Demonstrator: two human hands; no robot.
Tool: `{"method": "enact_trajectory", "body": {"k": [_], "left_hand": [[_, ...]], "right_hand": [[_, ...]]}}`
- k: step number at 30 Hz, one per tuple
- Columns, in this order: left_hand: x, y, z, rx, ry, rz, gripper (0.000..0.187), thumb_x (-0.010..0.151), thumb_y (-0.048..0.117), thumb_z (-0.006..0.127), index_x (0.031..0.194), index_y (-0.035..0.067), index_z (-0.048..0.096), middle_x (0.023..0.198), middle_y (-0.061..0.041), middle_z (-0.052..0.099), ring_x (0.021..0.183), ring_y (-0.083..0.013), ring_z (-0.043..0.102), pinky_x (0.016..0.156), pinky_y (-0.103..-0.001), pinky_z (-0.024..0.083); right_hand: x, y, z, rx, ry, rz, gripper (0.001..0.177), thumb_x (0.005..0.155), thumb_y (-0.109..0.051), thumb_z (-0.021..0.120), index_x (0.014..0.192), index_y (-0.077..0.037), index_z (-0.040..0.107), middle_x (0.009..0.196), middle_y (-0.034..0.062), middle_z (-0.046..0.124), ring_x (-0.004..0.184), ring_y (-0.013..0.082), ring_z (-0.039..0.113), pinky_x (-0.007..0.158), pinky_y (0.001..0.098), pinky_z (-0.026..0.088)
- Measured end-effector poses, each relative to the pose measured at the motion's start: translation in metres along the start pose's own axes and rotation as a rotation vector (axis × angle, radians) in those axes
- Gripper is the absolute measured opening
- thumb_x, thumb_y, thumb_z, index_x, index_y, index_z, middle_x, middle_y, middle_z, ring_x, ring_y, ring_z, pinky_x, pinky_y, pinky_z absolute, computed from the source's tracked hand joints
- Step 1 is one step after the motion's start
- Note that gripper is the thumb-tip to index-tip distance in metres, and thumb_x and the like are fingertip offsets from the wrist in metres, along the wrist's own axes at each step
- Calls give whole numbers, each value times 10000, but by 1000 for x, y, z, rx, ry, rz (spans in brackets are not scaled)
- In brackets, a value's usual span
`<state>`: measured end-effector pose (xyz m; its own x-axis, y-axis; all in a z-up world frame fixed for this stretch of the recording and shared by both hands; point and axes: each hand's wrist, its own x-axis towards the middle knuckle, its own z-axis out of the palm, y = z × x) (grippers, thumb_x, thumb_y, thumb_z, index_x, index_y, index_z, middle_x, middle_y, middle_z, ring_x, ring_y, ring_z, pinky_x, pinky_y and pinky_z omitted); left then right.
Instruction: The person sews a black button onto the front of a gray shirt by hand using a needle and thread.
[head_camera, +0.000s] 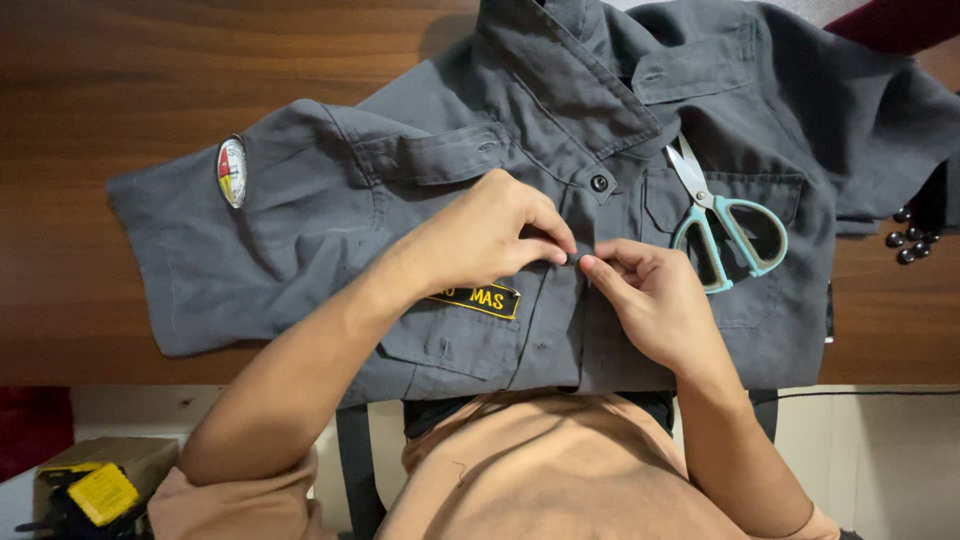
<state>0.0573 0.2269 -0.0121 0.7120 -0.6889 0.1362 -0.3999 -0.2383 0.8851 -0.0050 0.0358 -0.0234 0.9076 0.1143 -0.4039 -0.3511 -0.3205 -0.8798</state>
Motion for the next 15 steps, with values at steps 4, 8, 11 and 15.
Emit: {"method": "enact_trajectory", "body": {"k": [4,8,11,15], "left_hand": [[1,0,4,8,-11,-30,146,696,86,652,829,26,664,736,-119,646,623,-206,631,579,-268,485],[1,-1,6,-39,-5,-85,154,689,109,655,809,14,658,724,-111,656,613,-176,650,574,-250,499],[2,-2,7,-28,10,-76,146,687,106,652,799,12,661,722,-115,657,627,-175,656,584,-251,503],[2,-1,8,-48,9,-92,138,684,105,647,785,12,661,699,-116,654,615,-172,660,579,-257,508]], "right_hand": [[1,2,-1,58,-25,3,155,830,-138,572,862,0,634,620,-99,501,522,-25,352,435,158,261],[1,2,-4,44,-12,71,153,829,-141,580,843,-6,648,554,-96,429,462,-7,287,395,180,196],[1,0,-3,24,-16,17,130,796,-126,613,840,-8,648,553,-114,437,471,-20,301,403,173,217],[-1,-4,-2,-78,19,-13,129,758,-124,662,824,-13,657,521,-109,386,476,-15,272,409,177,208]]}}
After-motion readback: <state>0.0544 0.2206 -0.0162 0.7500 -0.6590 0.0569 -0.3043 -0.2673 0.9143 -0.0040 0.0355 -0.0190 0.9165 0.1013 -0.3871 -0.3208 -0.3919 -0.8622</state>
